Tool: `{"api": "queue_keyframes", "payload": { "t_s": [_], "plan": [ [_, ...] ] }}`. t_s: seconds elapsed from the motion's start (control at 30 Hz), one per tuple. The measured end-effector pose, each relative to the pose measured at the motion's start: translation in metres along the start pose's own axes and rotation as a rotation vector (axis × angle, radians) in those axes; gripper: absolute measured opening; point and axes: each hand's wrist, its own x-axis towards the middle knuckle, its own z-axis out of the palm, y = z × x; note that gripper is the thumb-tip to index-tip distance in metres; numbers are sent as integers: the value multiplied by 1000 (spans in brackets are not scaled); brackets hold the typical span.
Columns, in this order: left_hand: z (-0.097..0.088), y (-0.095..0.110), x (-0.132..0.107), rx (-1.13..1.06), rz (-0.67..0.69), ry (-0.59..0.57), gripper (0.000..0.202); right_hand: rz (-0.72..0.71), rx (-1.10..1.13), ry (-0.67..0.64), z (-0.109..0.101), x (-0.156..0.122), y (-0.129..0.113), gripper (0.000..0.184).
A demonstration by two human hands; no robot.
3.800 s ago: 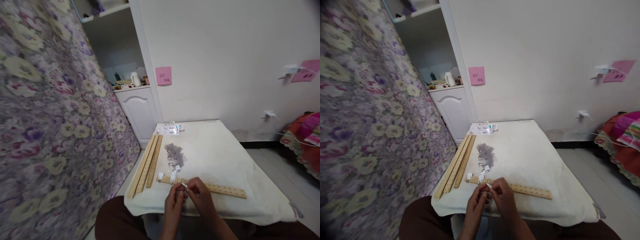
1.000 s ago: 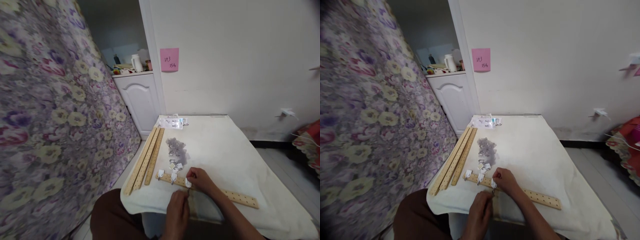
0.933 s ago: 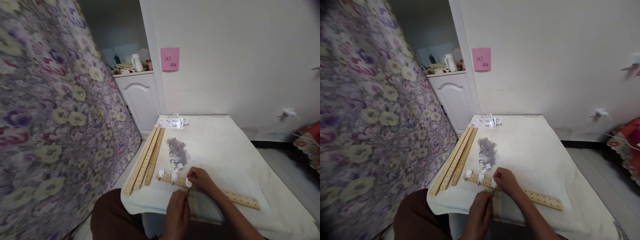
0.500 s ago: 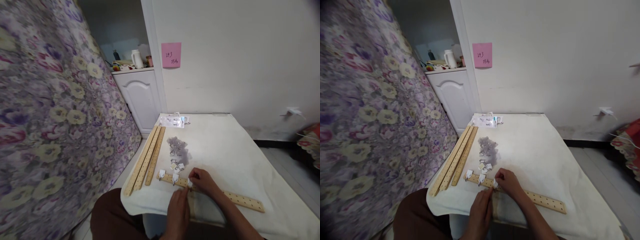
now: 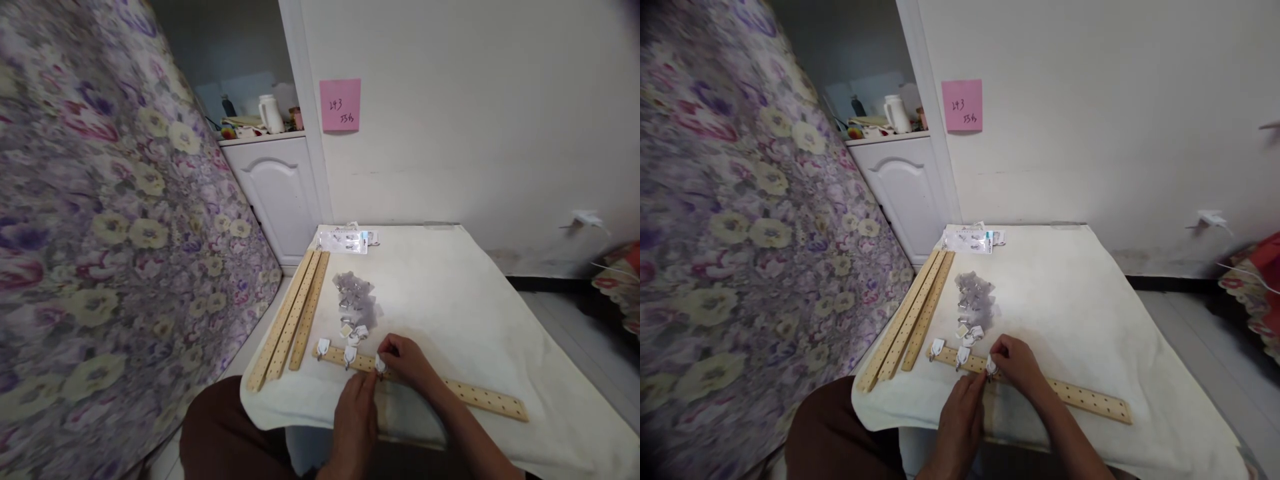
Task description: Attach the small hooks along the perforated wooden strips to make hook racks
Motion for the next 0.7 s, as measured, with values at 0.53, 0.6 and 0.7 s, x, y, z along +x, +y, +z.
{"api": "queue_keyframes", "payload": {
  "t_s": [0.53, 0.6, 0.7],
  "plan": [
    [2, -4, 3, -31, 10, 17, 59, 15, -16, 14, 1, -1, -1, 8],
    [2, -5, 4, 23, 12, 5, 60, 23, -18, 12, 1, -1, -2, 8],
    [3, -5, 5, 114, 15, -25, 61, 22, -30, 19, 0, -2, -4, 8]
  ]
}}
